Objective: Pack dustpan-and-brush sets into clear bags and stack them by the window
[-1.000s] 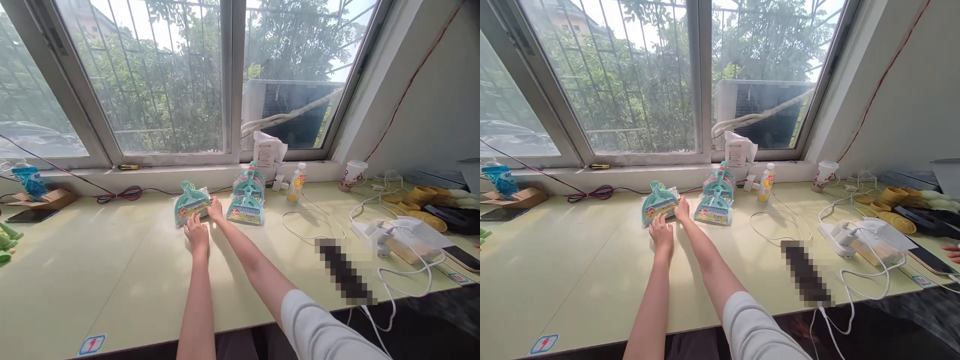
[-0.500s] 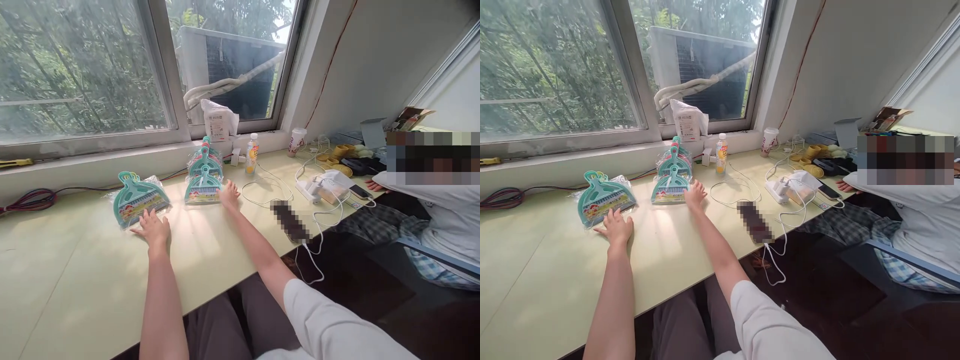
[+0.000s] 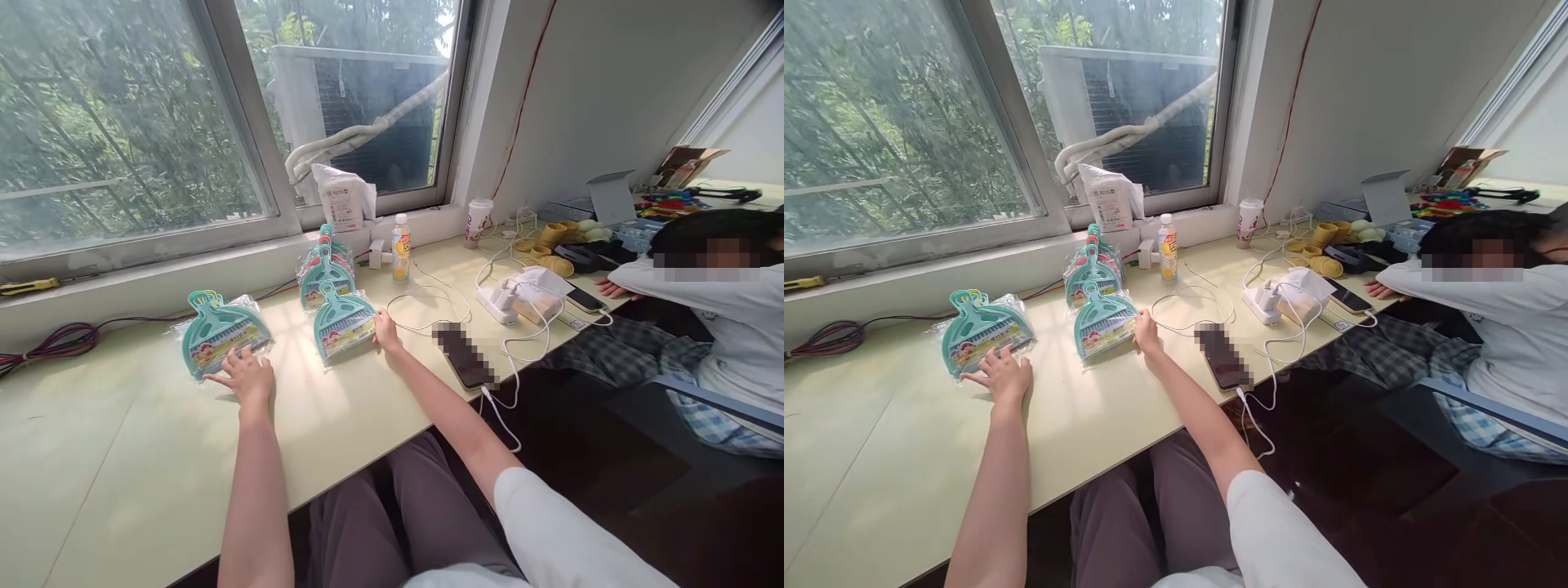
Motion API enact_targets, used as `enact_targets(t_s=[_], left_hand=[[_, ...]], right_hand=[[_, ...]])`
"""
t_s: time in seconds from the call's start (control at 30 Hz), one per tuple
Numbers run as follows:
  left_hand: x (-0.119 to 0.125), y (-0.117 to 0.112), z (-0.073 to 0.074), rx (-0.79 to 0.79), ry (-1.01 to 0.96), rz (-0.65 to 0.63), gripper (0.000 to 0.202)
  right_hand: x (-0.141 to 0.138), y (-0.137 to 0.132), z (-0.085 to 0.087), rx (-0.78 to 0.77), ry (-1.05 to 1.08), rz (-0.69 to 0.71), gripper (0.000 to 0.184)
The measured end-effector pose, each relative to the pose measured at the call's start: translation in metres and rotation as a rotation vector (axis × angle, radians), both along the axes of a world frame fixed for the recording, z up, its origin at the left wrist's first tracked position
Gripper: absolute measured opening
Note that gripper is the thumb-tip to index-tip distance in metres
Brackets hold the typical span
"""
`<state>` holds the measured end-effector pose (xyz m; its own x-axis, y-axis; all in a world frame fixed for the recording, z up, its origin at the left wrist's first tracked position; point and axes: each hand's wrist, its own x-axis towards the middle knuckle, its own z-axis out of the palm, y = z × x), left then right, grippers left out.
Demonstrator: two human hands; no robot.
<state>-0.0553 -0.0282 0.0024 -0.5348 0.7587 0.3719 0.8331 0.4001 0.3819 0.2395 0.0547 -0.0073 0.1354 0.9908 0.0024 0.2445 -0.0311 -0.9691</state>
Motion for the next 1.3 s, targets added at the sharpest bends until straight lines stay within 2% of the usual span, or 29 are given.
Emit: enact_targets(t_s=[0.13,0.2,0.27,0.33,0.43,0.5,0.57,0.63,0.7,0.77,0.8,0.87,0.93,1.03,1.07,1.13,1.2,1.3], left_hand=[[0.002,0.0,0.009,0.115,-0.056,-0.017,0.043],[0.006,0.003,0.015,0.224,-0.186,-0.117,0.045],[0.016,0.006,0.02,0.302,-0.459,-0.297,0.054],[0.029,0.008,0.023,0.302,-0.783,-0.48,0.061],[0.046,0.009,0.023,0.245,-1.081,-0.603,0.061],[0.053,0.009,0.021,0.256,-1.16,-0.581,0.06],[0.056,0.009,0.021,0.295,-1.21,-0.541,0.058],[0.057,0.009,0.021,0.352,-1.25,-0.502,0.054],[0.059,0.008,0.023,0.415,-1.301,-0.486,0.051],[0.06,0.007,0.025,0.461,-1.347,-0.492,0.05],[0.06,0.007,0.026,0.473,-1.363,-0.496,0.05],[0.061,0.006,0.027,0.487,-1.384,-0.485,0.052],[0.06,0.006,0.027,0.504,-1.414,-0.462,0.055],[0.058,0.007,0.025,0.534,-1.438,-0.459,0.057],[0.058,0.007,0.024,0.536,-1.435,-0.468,0.057],[0.057,0.007,0.023,0.53,-1.42,-0.488,0.056],[0.057,0.007,0.021,0.529,-1.41,-0.499,0.055],[0.057,0.006,0.022,0.557,-1.405,-0.49,0.053]], right_hand=[[-0.01,0.004,-0.002,0.047,0.158,0.071,0.012],[-0.018,0.005,-0.001,0.077,0.203,0.131,0.012],[-0.025,0.004,0.0,0.097,0.211,0.213,0.014],[-0.031,0.001,0.0,0.1,0.171,0.302,0.015],[-0.033,-0.007,0.004,0.154,0.003,0.306,0.016],[-0.032,-0.015,0.009,0.31,-0.15,0.202,0.018],[-0.029,-0.025,0.017,0.528,-0.313,0.141,0.022],[-0.028,-0.033,0.023,0.703,-0.48,0.23,0.021],[-0.03,-0.038,0.026,0.789,-0.635,0.42,0.022],[-0.036,-0.04,0.023,0.805,-0.748,0.554,0.028],[-0.039,-0.039,0.021,0.791,-0.782,0.574,0.03],[-0.042,-0.038,0.017,0.741,-0.802,0.528,0.033],[-0.041,-0.036,0.016,0.726,-0.771,0.426,0.031],[-0.033,-0.038,0.02,0.846,-0.714,0.288,0.025],[-0.031,-0.039,0.022,0.903,-0.707,0.29,0.026],[-0.03,-0.042,0.024,0.973,-0.723,0.387,0.025],[-0.031,-0.042,0.023,0.935,-0.759,0.499,0.029],[-0.036,-0.039,0.017,0.741,-0.718,0.488,0.041]])
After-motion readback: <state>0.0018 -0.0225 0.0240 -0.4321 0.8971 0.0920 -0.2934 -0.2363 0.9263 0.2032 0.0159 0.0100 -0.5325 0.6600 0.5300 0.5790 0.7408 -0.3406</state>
